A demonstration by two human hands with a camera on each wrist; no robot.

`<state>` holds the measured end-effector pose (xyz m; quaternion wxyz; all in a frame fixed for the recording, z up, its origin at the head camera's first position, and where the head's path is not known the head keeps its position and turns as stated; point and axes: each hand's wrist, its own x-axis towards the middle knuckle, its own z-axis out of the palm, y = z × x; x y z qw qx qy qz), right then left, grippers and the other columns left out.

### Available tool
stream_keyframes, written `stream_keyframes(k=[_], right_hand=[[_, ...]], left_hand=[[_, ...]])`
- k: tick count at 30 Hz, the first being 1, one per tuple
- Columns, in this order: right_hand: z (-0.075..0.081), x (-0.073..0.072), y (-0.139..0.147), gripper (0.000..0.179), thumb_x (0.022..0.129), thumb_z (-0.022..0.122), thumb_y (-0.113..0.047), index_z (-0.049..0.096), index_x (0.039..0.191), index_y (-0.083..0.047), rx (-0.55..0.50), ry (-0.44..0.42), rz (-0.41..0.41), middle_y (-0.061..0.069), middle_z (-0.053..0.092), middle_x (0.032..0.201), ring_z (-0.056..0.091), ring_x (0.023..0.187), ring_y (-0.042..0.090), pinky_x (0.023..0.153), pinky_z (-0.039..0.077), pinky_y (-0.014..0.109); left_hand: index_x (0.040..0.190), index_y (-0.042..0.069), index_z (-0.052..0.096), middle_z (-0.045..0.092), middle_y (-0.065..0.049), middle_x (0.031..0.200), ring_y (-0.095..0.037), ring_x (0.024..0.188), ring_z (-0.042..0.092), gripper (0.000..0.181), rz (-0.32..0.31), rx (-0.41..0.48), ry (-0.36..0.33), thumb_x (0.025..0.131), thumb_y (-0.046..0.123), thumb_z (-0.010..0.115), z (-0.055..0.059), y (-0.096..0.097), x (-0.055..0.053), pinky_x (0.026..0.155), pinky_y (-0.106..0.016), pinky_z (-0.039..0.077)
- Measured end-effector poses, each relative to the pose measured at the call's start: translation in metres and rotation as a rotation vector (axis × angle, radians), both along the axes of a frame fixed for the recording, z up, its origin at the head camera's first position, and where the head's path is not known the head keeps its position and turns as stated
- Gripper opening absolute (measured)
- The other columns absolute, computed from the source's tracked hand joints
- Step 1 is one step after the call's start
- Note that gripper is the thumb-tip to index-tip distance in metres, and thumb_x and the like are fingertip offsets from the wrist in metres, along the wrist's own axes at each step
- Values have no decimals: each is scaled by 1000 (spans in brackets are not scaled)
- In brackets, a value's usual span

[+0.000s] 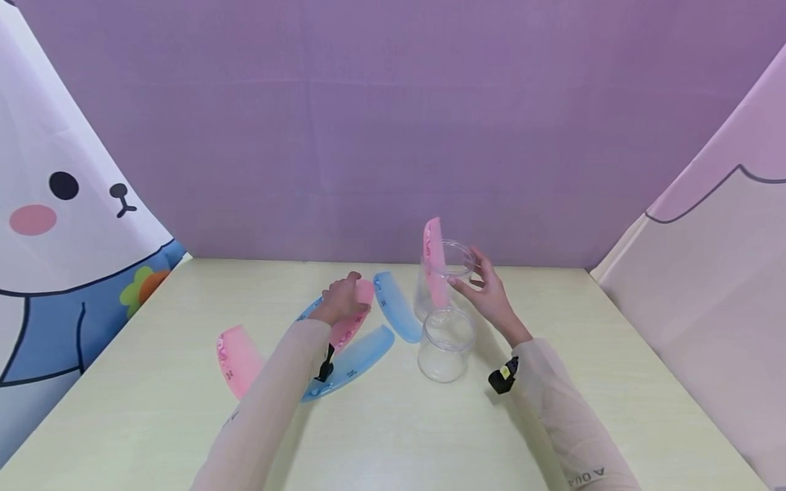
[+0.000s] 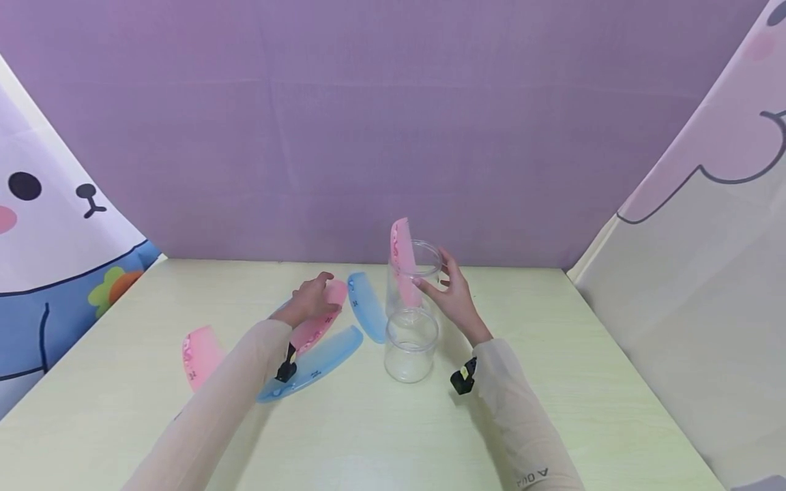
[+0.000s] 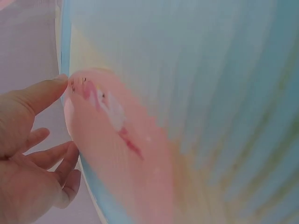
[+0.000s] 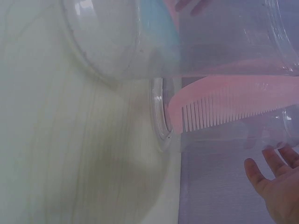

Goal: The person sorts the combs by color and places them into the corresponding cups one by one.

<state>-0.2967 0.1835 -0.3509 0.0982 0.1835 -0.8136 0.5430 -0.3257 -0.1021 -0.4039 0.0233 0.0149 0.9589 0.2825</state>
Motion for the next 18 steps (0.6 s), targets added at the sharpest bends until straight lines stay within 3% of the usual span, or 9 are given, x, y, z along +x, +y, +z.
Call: stream_keyframes(k=[10,18], right_hand=[[-1,-1,0,76,84,64,-9,17,143,0,2,3,-9,26,30,142,31,128,45,102,32,58],[2,2,0,76,85,64,-12,16,143,0,29,-17,-21,24,29,144,31,130,42,103,33,54]], left_hand=[[135,15,37,52,-15,125,-37,114,40,73,31,17,10,74,26,75,-1,1,-7,96,-56,36],[135,10,38,48,-15,129,-33,114,44,70,-22,90,28,76,20,74,1,0,-6,94,-47,45]])
